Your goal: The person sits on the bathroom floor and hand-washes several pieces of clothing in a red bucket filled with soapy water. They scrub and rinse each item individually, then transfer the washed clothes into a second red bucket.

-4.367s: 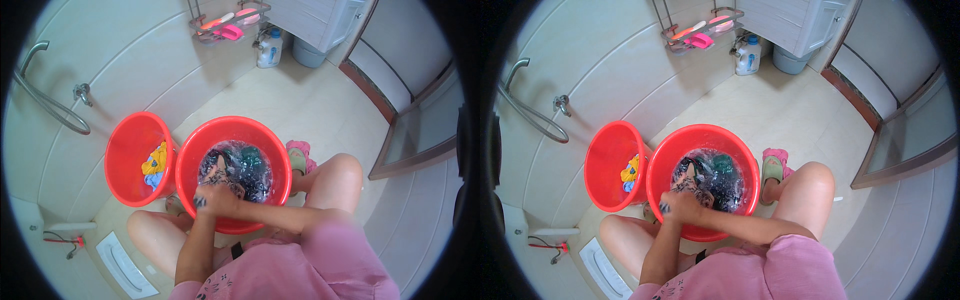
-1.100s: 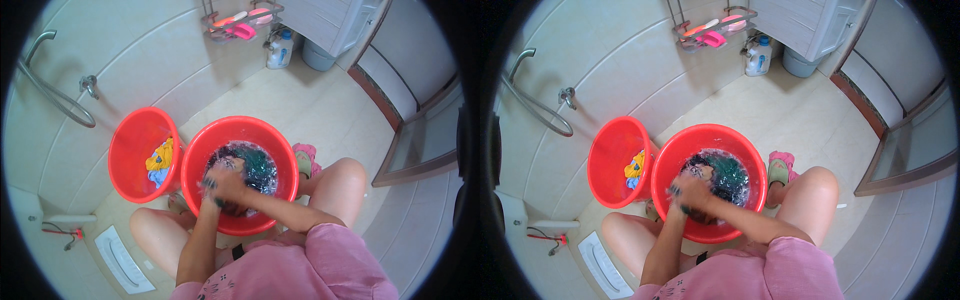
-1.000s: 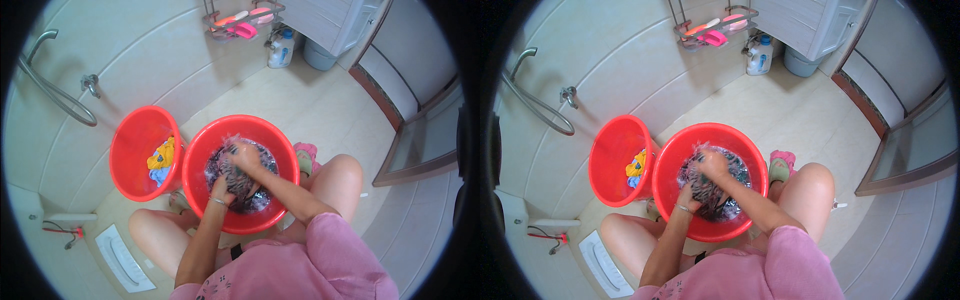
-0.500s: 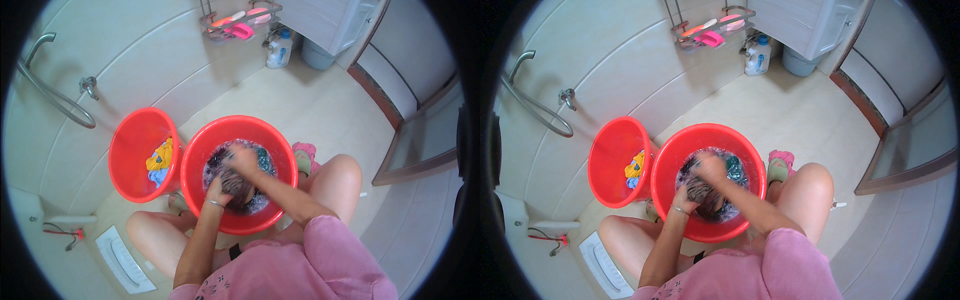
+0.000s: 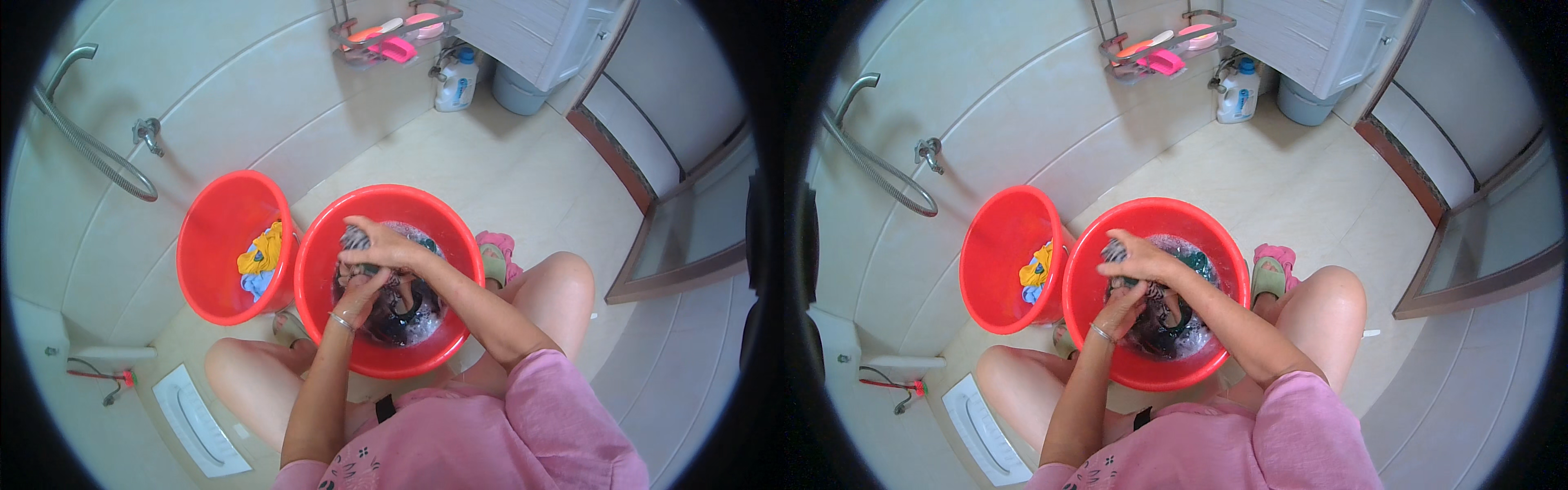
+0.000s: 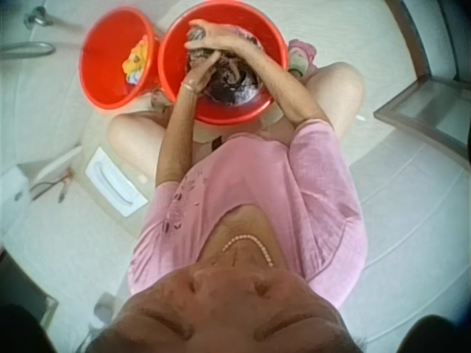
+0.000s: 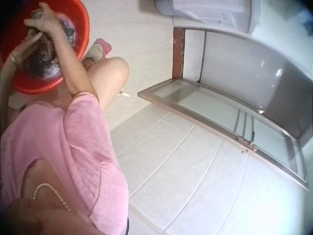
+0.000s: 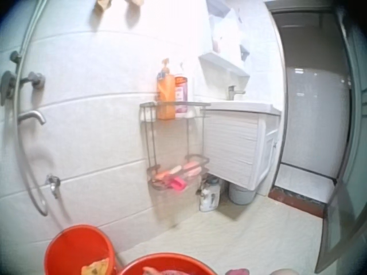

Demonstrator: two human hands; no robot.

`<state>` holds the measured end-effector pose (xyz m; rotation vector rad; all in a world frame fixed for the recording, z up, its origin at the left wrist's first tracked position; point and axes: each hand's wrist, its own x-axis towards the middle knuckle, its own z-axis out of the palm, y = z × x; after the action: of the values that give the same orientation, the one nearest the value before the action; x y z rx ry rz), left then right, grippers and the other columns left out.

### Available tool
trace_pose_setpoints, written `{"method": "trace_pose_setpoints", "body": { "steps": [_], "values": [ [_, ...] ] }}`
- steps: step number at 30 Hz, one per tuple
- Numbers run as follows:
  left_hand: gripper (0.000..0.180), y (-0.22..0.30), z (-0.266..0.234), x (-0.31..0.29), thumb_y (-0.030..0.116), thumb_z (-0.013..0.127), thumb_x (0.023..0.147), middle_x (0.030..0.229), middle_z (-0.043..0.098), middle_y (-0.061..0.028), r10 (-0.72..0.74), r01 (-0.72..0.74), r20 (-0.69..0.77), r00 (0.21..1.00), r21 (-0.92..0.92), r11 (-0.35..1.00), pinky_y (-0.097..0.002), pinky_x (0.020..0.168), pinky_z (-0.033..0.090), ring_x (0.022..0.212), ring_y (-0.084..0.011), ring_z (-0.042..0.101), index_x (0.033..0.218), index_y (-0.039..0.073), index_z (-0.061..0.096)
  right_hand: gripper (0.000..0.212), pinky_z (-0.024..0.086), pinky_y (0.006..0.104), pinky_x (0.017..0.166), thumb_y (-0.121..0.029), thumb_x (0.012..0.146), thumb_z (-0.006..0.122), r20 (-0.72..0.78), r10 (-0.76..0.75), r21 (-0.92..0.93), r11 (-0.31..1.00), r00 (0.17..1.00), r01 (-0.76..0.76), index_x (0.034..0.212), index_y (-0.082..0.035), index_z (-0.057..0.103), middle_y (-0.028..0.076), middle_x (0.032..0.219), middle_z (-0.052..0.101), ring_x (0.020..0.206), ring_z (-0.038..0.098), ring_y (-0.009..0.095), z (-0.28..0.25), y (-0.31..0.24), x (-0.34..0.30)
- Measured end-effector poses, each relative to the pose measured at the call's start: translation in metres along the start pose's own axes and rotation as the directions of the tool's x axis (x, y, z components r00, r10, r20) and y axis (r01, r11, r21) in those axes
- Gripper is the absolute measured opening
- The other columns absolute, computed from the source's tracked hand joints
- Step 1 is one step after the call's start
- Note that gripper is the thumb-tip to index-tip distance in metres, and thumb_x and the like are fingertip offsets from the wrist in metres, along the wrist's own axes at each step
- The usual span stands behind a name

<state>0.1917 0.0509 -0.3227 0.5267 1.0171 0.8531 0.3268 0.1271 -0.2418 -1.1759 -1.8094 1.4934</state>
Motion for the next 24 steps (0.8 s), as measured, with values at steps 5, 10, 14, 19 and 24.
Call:
{"method": "trace_pose_setpoints", "body": {
  "steps": [5,10,14,19,24],
  "values": [
    [0.036,0.021,0.000,-0.001,0.027,0.067,0.085,0.109,0.061,-0.0043,0.096,-0.156,-0.234,0.968,-0.254,0.954,-0.0307,0.087,0.046,0.101,-0.0170,0.058,0.114,0.006,0.057,0.095,0.034,0.0357,0.105,-0.045,0.074,0.073,0.101,-0.085,-0.116,0.988,0.991,0.097,0.144,-0.004,0.024,0.024,0.135,0.044,0.127,0.043,0.031,-0.013,-0.007,-0.007],
    [0.044,0.060,0.014,-0.022,0.042,0.047,0.095,0.112,0.061,-0.0142,0.195,-0.154,0.011,0.981,-0.571,0.806,-0.0448,0.094,0.046,0.105,-0.0295,0.058,0.114,0.003,0.056,0.101,0.032,0.0332,0.106,-0.032,0.066,0.081,0.425,0.074,-0.121,0.992,0.902,-0.025,0.144,-0.003,0.025,0.018,0.138,0.043,0.128,0.041,0.025,-0.042,0.038,-0.021],
    [0.048,0.074,0.031,-0.035,0.041,0.046,0.095,0.117,0.059,-0.0145,0.311,-0.135,0.130,0.942,-0.699,0.702,-0.0453,0.100,0.041,0.112,-0.0305,0.054,0.123,0.002,0.051,0.055,0.041,0.0295,0.099,-0.004,0.075,0.074,0.463,0.057,0.400,0.877,0.884,-0.266,0.126,-0.005,0.053,0.009,0.115,0.063,0.111,0.056,0.018,0.002,0.072,-0.036],
    [0.046,0.081,0.020,-0.032,0.039,0.045,0.096,0.121,0.058,-0.0160,0.298,-0.188,0.064,0.952,-0.647,0.739,-0.0459,0.101,0.041,0.113,-0.0303,0.054,0.123,0.002,0.051,0.064,0.045,0.0387,0.096,-0.005,0.081,0.068,0.363,0.068,0.793,0.501,0.929,-0.347,0.138,-0.012,0.039,0.008,0.133,0.050,0.121,0.049,0.021,-0.005,0.083,-0.040],
    [0.040,0.062,0.005,-0.011,0.034,0.048,0.096,0.118,0.060,-0.0143,0.283,-0.278,-0.076,0.956,-0.537,0.796,-0.0435,0.098,0.044,0.109,-0.0278,0.058,0.118,0.000,0.054,0.060,0.042,0.0433,0.097,-0.023,0.084,0.068,0.312,-0.046,0.906,0.313,0.949,-0.283,0.136,-0.011,0.041,0.008,0.129,0.052,0.121,0.048,0.021,-0.014,0.068,-0.033]
  ]
}}
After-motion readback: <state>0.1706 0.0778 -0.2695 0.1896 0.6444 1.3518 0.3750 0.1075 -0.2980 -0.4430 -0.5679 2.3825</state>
